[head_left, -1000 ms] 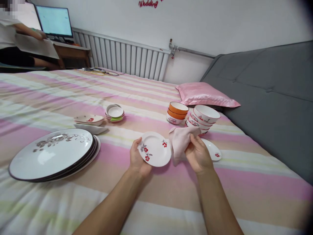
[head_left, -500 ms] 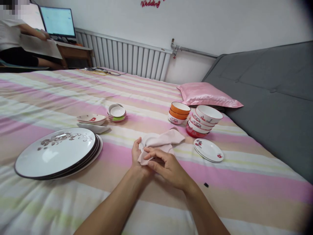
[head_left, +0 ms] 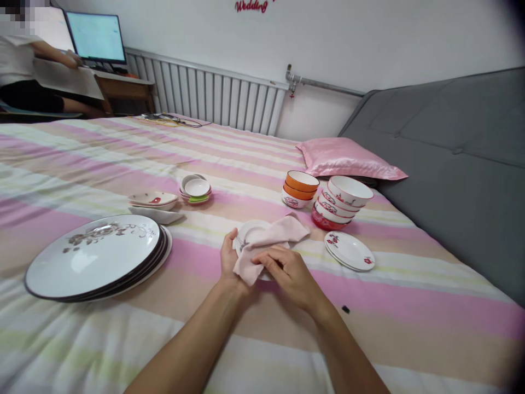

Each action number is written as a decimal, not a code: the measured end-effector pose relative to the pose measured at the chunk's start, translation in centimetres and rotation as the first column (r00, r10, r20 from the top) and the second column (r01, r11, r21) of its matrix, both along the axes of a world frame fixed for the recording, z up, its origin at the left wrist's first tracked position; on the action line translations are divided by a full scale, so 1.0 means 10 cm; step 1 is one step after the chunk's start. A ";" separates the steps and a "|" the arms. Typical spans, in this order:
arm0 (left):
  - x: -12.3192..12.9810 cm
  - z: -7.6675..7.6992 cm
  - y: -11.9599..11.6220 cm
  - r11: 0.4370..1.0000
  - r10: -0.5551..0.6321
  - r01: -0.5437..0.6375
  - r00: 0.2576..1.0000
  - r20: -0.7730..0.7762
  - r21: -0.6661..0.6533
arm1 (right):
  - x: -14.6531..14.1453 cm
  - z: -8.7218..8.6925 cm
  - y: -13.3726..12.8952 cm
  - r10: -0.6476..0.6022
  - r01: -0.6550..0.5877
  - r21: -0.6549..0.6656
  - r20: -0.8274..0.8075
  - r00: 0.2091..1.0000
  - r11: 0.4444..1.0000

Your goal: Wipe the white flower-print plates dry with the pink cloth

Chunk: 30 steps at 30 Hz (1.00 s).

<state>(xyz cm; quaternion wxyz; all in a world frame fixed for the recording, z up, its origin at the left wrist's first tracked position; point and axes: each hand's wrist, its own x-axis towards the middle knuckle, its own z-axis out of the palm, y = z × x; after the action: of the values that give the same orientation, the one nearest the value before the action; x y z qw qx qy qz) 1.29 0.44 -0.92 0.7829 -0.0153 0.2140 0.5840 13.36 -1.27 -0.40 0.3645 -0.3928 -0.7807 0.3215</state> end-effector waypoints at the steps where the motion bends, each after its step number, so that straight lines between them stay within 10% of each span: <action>1: 0.00 0.00 0.00 1.000 -0.015 0.015 1.000 -0.005 0.009 | 0.00 -0.02 0.01 -0.029 0.029 0.002 0.010 1.000 1.000; 10: 0.03 -0.02 0.00 1.000 0.024 -0.025 1.000 -0.013 -0.019 | -0.03 -0.13 0.04 -0.276 0.257 0.168 0.100 0.956 0.952; 30: -0.03 -0.13 0.04 0.998 -0.060 0.061 0.995 -0.079 0.007 | -0.03 -0.08 -0.07 0.184 -0.219 0.065 0.346 0.920 0.974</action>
<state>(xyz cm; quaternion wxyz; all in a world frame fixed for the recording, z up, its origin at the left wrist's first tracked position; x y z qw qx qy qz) 1.00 0.85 -2.21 0.7913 0.0181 0.2424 0.5611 13.07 -1.92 -1.16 0.2100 -0.3406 -0.8831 0.2450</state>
